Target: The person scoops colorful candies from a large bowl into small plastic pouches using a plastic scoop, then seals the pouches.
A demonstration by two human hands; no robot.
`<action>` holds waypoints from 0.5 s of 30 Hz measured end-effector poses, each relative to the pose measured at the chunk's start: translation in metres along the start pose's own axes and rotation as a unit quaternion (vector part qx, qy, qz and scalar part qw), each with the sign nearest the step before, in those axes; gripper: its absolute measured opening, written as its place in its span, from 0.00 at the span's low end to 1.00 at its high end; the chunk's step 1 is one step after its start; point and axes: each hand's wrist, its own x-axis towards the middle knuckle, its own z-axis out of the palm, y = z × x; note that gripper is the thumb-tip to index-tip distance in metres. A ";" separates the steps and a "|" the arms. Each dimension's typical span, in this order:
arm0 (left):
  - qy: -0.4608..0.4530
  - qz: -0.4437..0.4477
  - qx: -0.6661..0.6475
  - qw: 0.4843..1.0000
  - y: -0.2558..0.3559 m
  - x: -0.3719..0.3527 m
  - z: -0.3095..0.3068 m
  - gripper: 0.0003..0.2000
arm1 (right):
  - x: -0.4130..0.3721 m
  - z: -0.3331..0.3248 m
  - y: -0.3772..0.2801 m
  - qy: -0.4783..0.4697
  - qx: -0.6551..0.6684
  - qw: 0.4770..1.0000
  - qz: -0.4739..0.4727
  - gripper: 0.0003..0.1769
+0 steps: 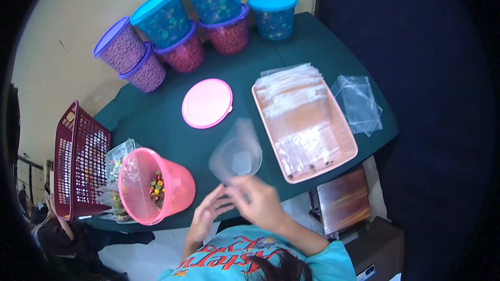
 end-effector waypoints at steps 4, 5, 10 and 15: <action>0.057 0.150 -0.123 0.979 0.012 -0.009 -0.013 0.46 | 0.007 0.042 -0.025 -0.067 -0.085 0.965 -0.239 0.19; 0.077 0.167 -0.142 0.973 0.015 -0.017 -0.016 0.47 | 0.006 0.049 -0.031 -0.079 -0.080 0.963 -0.244 0.19; 0.066 0.172 -0.185 0.965 0.030 -0.053 -0.045 0.44 | 0.006 0.088 -0.047 -0.080 -0.046 0.952 -0.292 0.18; 0.042 0.174 -0.226 0.957 0.038 -0.100 -0.091 0.46 | 0.005 0.150 -0.073 -0.069 -0.017 0.940 -0.334 0.08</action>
